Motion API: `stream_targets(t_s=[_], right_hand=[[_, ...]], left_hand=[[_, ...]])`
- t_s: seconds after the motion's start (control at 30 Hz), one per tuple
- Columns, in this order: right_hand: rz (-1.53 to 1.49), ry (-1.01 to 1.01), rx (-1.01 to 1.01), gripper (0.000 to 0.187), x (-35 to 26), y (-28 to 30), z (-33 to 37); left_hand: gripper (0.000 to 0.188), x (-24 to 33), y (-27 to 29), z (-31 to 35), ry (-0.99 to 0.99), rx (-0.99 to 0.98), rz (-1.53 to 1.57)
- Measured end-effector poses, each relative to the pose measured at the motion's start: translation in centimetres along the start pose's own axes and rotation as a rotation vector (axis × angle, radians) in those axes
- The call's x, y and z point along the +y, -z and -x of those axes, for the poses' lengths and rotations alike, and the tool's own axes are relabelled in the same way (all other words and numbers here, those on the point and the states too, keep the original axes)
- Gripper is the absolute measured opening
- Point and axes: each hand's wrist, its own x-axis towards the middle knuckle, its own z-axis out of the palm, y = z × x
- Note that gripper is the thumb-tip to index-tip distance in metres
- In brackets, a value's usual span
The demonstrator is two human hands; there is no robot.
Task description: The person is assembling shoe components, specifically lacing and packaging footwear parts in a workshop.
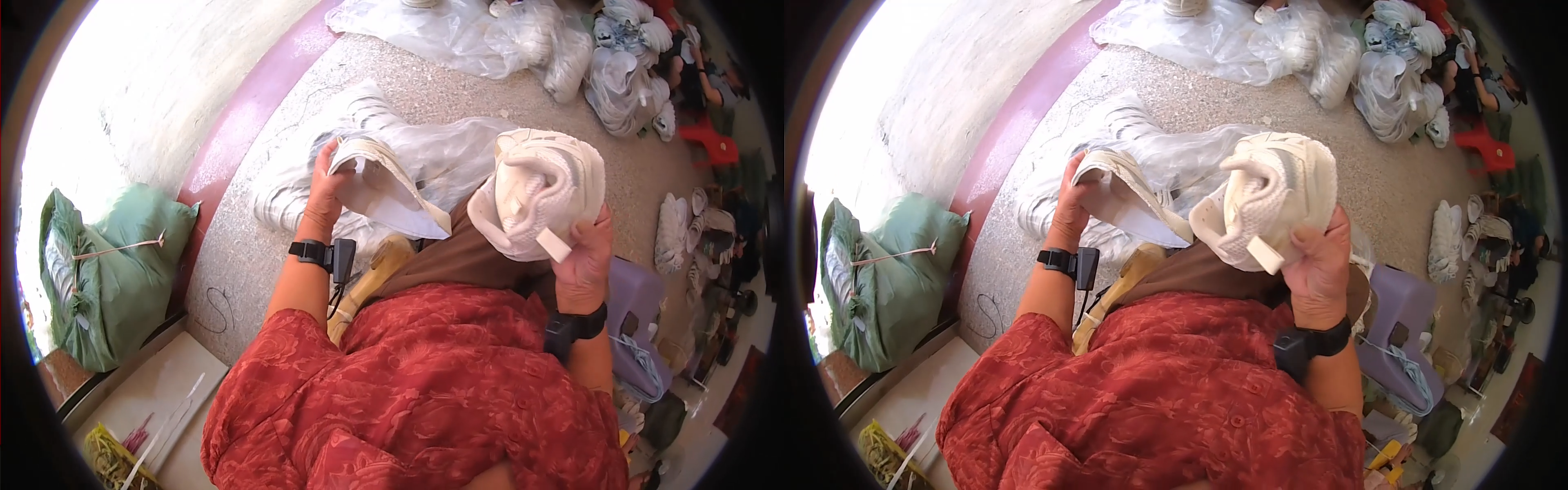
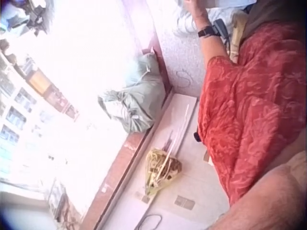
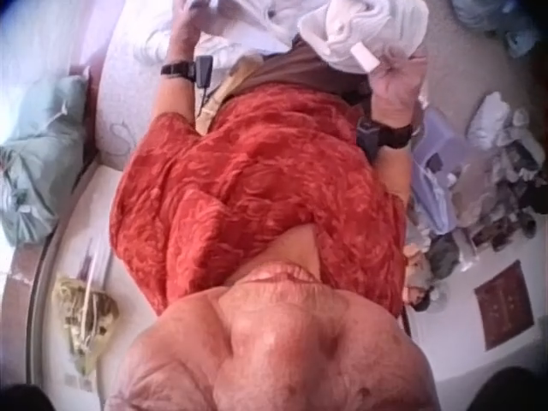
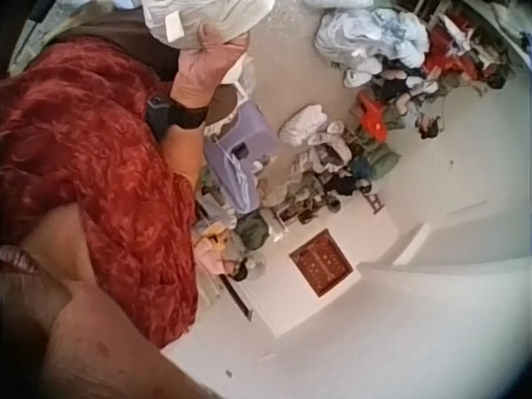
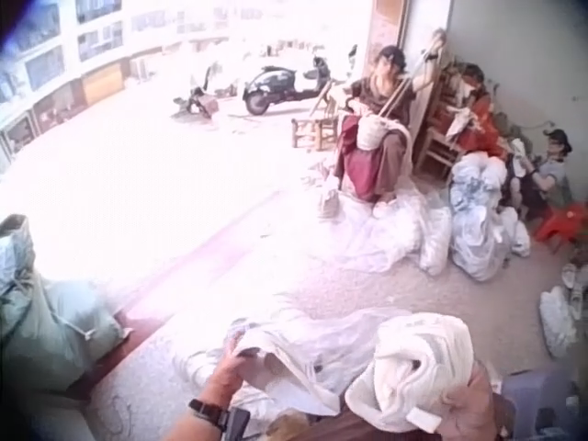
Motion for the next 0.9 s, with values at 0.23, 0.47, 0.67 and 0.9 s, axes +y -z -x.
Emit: stream_targets(t_s=[0.23,0.47,0.67,0.9], right_hand=[[-0.003,0.026,0.062,0.044,0.8,-1.2,-0.7],[-0.056,0.078,0.122,0.043,4.3,-1.2,-1.6],[-0.364,0.013,0.116,0.06,1.8,-0.2,-0.3],[0.105,0.014,0.31,0.057,-0.4,5.6,1.7]], left_hand=[[0.078,6.0,-4.9,0.8,-0.135,-0.028,-0.205],[0.107,4.6,-15.7,3.7,-0.647,0.021,-0.383],[0.091,1.0,-21.0,7.1,-0.689,-0.47,-0.644],[0.036,1.4,-18.4,5.9,-0.257,-0.712,-0.125]])
